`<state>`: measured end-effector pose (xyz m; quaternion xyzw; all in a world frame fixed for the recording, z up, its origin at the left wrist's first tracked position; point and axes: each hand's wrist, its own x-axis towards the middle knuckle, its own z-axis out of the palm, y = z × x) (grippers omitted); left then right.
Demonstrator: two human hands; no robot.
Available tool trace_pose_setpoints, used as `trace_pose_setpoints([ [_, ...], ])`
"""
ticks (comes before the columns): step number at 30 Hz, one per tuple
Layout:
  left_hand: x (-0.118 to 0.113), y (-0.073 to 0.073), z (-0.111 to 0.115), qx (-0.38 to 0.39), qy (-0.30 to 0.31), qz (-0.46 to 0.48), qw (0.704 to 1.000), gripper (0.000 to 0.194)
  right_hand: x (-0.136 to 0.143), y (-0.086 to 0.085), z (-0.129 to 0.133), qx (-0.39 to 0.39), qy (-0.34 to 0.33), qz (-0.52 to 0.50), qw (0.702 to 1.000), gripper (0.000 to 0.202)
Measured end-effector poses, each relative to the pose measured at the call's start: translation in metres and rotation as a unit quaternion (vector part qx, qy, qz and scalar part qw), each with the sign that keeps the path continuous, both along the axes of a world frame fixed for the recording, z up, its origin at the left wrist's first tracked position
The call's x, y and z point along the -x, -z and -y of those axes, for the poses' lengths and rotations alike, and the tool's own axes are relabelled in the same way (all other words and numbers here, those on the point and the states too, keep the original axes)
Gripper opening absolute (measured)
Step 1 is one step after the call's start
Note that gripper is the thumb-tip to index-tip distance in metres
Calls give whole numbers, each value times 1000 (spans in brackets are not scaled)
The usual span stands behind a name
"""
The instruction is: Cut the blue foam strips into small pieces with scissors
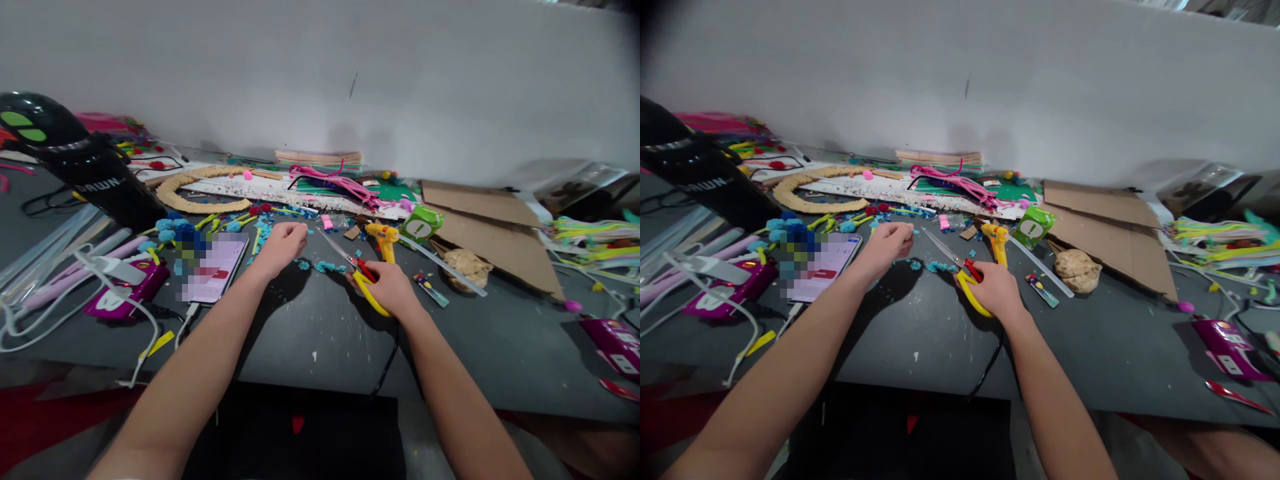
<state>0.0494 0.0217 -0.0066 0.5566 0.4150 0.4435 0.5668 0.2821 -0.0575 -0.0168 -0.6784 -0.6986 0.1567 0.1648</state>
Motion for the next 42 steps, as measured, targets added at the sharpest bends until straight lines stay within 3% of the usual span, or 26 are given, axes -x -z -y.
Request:
trace_pose_setpoints([
  [17,0,-2,1,29,-2,10,1000,38,0,0,1,-4,-12,21,1000,44],
  [27,-1,-2,1,47,8,20,999,37,-1,2,0,3,-14,23,1000,29],
  [42,-1,-2,1,46,7,19,999,36,0,3,-1,7,-22,14,1000,25],
])
